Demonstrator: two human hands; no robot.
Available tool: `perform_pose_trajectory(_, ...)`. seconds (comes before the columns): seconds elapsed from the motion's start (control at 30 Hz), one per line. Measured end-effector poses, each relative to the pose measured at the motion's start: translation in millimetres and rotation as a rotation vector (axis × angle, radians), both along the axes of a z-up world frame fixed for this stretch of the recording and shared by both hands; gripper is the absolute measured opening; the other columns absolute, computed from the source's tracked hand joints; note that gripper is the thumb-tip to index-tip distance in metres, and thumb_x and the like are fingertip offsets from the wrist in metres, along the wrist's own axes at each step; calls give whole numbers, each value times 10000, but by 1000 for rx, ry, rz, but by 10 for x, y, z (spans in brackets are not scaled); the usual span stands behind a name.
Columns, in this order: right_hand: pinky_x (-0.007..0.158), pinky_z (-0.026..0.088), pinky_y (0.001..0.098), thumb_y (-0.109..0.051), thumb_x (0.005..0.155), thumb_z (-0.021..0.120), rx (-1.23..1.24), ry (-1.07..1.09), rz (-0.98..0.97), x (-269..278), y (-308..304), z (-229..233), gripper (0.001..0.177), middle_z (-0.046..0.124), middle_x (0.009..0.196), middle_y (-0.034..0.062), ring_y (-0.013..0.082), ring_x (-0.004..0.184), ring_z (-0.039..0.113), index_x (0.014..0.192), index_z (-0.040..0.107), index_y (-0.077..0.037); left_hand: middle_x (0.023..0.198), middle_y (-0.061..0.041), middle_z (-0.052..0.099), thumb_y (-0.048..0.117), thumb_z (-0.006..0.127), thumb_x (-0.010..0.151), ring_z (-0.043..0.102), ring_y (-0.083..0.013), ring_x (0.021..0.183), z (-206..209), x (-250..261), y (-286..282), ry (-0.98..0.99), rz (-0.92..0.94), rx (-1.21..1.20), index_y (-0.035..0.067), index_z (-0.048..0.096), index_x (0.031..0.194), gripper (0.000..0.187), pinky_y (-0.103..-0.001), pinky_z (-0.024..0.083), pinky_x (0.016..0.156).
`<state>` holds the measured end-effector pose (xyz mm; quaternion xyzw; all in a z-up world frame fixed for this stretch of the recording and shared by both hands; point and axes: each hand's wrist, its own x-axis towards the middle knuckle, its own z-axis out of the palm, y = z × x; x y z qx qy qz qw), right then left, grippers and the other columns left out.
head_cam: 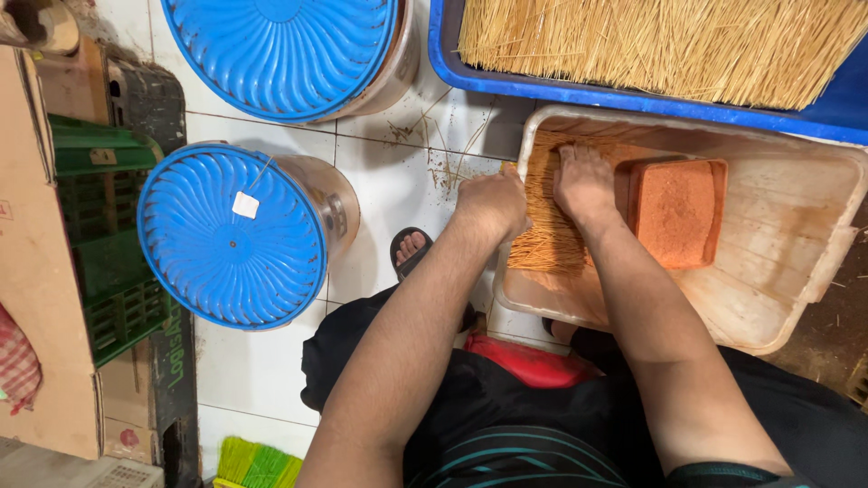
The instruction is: The person sits on the floor and repeatedly picks up bundles of thin sticks from a blue bin, then rubs them against an orange block inside a white container to coat them with powder. The coated sticks are placed back into the white container.
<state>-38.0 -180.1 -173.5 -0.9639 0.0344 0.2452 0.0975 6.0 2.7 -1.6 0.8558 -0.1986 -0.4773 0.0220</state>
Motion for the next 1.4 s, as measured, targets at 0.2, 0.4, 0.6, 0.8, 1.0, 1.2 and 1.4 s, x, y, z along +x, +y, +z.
perform_pose_trajectory(0.2, 1142, 322, 548, -116, 991, 361, -137, 78, 105, 28, 86, -119, 491, 376, 1560, 259, 423, 1407, 380, 1463, 449, -14, 1366, -167, 621, 476, 653, 970, 617, -287, 1237, 49, -1, -29, 18, -49, 24, -43, 181, 1595, 940, -474, 475, 1064)
perform_pose_trajectory(0.4, 1184, 352, 521, -133, 1016, 388, -58, 93, 68, -45, 163, 22, 515, 416, 1566, 271, 423, 1435, 408, 1506, 431, 17, 1366, -152, 624, 424, 686, 953, 615, -271, 1245, 84, 2, -16, 7, -3, 15, -33, 212, 1594, 918, -465, 471, 1072)
perform_pose_trajectory(0.6, 1117, 391, 519, -235, 992, 464, -76, 230, -5, 94, 137, 187, 626, 491, 1482, 259, 420, 1341, 497, 1575, 355, -36, 1372, -138, 628, 410, 689, 943, 620, -264, 1249, 80, -1, -18, 10, 41, 9, -23, 255, 1581, 884, -457, 493, 1060)
perform_pose_trajectory(0.8, 1166, 350, 508, -274, 932, 568, -88, 193, 34, 75, 168, 202, 663, 449, 1530, 219, 383, 1438, 406, 1524, 396, -30, 1365, -147, 624, 375, 677, 938, 616, -272, 1247, 22, -17, -15, -12, 43, -8, -39, 250, 1572, 869, -460, 498, 1043)
perform_pose_trajectory(1.0, 1167, 353, 510, -205, 898, 618, 0, 269, -25, 107, 186, 367, 677, 429, 1552, 224, 406, 1447, 384, 1515, 394, -40, 1296, -143, 683, 266, 654, 942, 668, -265, 1187, 11, -4, -20, -22, 67, -23, -56, 298, 1562, 785, -475, 528, 1004)
perform_pose_trajectory(1.2, 1204, 308, 491, -271, 911, 688, -31, 386, -22, 148, 171, 422, 826, 453, 1528, 239, 405, 1433, 413, 1601, 270, -96, 1256, -134, 695, 278, 627, 966, 685, -250, 1145, 54, -1, -43, 13, 23, 17, -40, 253, 1581, 787, -458, 537, 992)
perform_pose_trajectory(1.4, 1246, 325, 454, -283, 877, 762, -55, 463, 1, 388, 102, 393, 944, 497, 1563, 194, 335, 1472, 450, 1658, 260, -114, 1276, -144, 681, 252, 614, 971, 681, -249, 1149, 56, 3, -26, -4, 18, 9, -40, 231, 1592, 786, -459, 531, 995)
